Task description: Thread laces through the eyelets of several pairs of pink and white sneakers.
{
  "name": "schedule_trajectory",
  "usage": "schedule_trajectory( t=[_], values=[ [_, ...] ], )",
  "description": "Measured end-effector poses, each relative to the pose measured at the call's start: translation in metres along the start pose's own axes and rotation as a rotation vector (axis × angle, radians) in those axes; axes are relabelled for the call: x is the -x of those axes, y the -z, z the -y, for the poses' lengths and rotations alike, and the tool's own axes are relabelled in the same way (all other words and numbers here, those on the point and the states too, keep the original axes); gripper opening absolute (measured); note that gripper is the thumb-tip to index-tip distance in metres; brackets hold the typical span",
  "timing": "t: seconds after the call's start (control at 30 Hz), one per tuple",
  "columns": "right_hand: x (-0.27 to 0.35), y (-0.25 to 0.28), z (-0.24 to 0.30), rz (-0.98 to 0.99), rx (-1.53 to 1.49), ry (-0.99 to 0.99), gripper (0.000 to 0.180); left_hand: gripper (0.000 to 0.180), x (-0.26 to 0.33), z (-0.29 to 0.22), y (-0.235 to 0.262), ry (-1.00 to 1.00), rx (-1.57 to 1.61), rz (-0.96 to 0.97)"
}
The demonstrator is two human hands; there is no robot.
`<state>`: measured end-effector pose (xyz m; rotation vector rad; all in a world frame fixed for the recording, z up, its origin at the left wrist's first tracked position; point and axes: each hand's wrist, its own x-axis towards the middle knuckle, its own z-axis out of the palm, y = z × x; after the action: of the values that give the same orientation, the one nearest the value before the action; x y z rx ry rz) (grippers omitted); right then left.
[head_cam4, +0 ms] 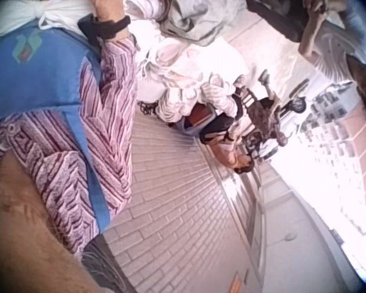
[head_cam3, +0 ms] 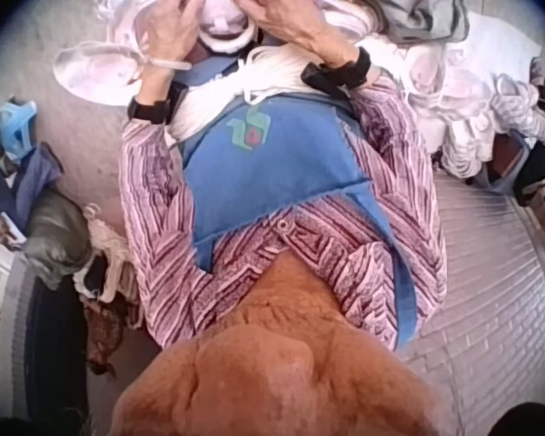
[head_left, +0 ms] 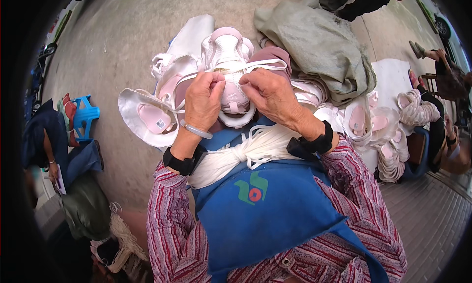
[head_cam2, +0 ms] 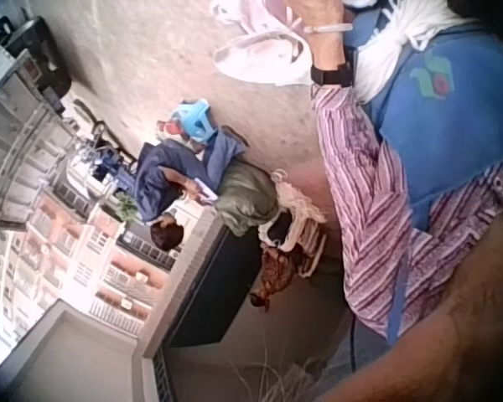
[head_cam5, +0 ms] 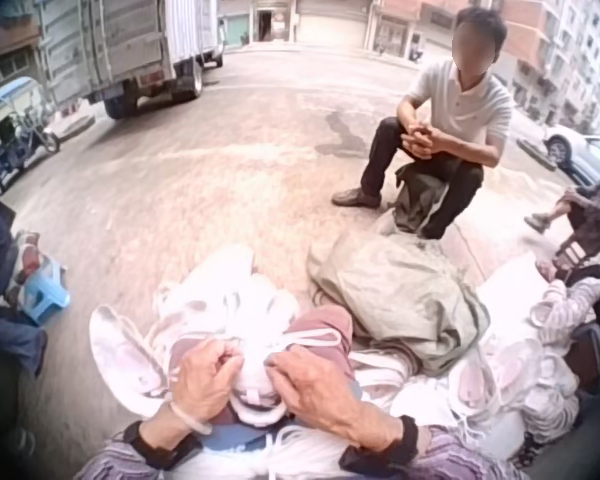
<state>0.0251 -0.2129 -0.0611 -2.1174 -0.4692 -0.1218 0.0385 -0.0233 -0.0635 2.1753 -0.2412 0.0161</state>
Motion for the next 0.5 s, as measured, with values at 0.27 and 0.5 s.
schedule_trajectory(
  t=[0.27,0.5],
  values=[
    [-0.012,-0.006,0.001,-0.038,0.303,-0.003,0.012,0.01,-0.004,-0.016,0.008,-0.161,-0.453,0.065],
    [-0.015,-0.014,-0.008,-0.099,0.233,-0.01,0.01,0.009,-0.004,0.005,-0.002,-0.127,-0.204,0.012]
  ],
)
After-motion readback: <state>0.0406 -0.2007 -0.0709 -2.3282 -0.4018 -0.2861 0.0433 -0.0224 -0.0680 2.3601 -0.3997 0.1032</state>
